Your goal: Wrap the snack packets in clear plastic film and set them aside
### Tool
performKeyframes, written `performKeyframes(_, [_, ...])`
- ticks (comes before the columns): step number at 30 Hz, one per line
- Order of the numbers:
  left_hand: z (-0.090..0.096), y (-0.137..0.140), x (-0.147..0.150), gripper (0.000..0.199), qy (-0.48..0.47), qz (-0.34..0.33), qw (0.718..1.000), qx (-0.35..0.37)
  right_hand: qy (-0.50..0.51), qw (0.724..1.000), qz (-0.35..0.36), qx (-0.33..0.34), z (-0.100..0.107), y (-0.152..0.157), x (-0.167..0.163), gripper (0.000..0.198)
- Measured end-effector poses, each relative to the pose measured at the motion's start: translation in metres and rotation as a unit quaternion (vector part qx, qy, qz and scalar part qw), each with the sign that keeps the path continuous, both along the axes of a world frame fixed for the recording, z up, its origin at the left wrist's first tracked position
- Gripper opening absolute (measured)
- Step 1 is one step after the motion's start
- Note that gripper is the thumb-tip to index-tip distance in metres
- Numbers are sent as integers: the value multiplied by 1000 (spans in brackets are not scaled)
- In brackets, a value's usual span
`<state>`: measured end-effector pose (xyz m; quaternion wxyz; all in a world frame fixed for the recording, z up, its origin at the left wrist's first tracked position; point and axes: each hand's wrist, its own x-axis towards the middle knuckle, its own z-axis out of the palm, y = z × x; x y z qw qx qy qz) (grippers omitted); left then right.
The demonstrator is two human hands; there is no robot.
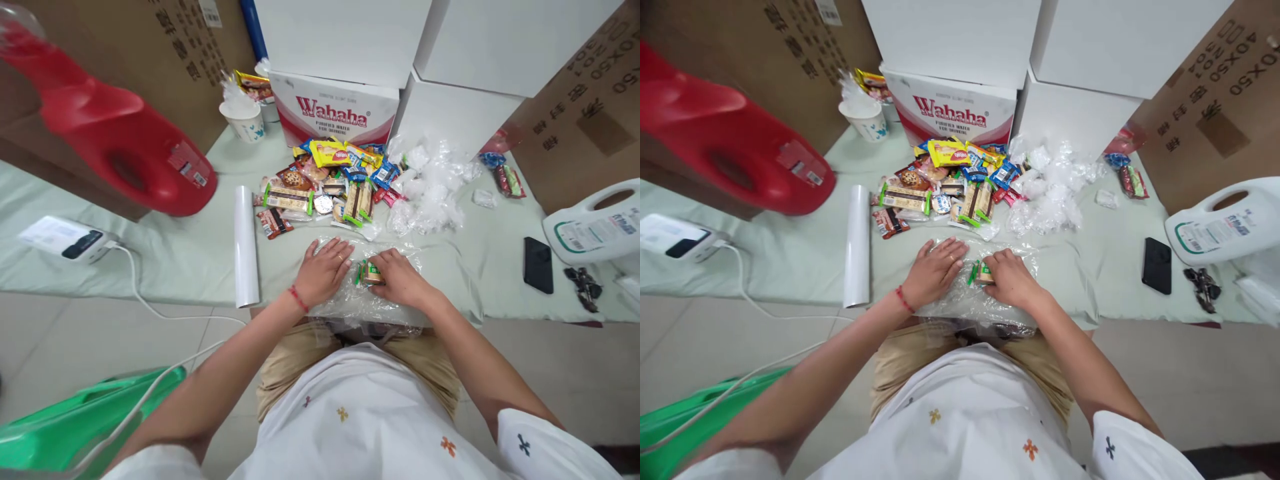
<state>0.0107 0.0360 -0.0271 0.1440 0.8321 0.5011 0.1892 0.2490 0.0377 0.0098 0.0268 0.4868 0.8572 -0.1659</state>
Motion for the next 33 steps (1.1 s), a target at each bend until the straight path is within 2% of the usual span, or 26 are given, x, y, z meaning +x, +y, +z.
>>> performKeyframes(3, [-19,16,5,47,80,-17,996,-20,0,1000,-9,1,-2,0,14,46])
performKeyframes(7, [-30,12,-4,51,93,-21,995,9,36,999,-15,5,-2,0,36,47])
performKeyframes(10, [-29,7,-6,51,89,-21,996,15,68,997,-23,24,7,-3,40,45])
performKeyframes(14, [-30,8,-4,50,76,-26,997,18,84,996,17,37,17,-12,14,48])
performKeyframes(18, [-30,18,-6,49,64,-31,997,12,30,999,44,12,5,-18,-12,49])
performKeyframes(21, [-21,18,-15,50,42,-41,998,17,89,995,34,34,-2,-29,3,65])
performKeyframes(23, [-12,4,-28,51,7,-36,997,63,153,985,26,74,-3,-47,29,62])
performKeyframes(26, [-8,-41,-49,59,-68,-67,979,183,197,972,29,124,-11,-89,74,55])
performKeyframes(28, [-17,-76,-60,54,-84,-142,956,243,177,974,52,132,-27,-118,96,62])
performKeyframes(30, [-34,-103,-63,45,-39,-201,945,254,142,979,62,132,-48,-137,108,66])
performKeyframes(33, [-57,-121,-58,47,2,-183,955,234,106,986,31,127,-76,-144,110,61])
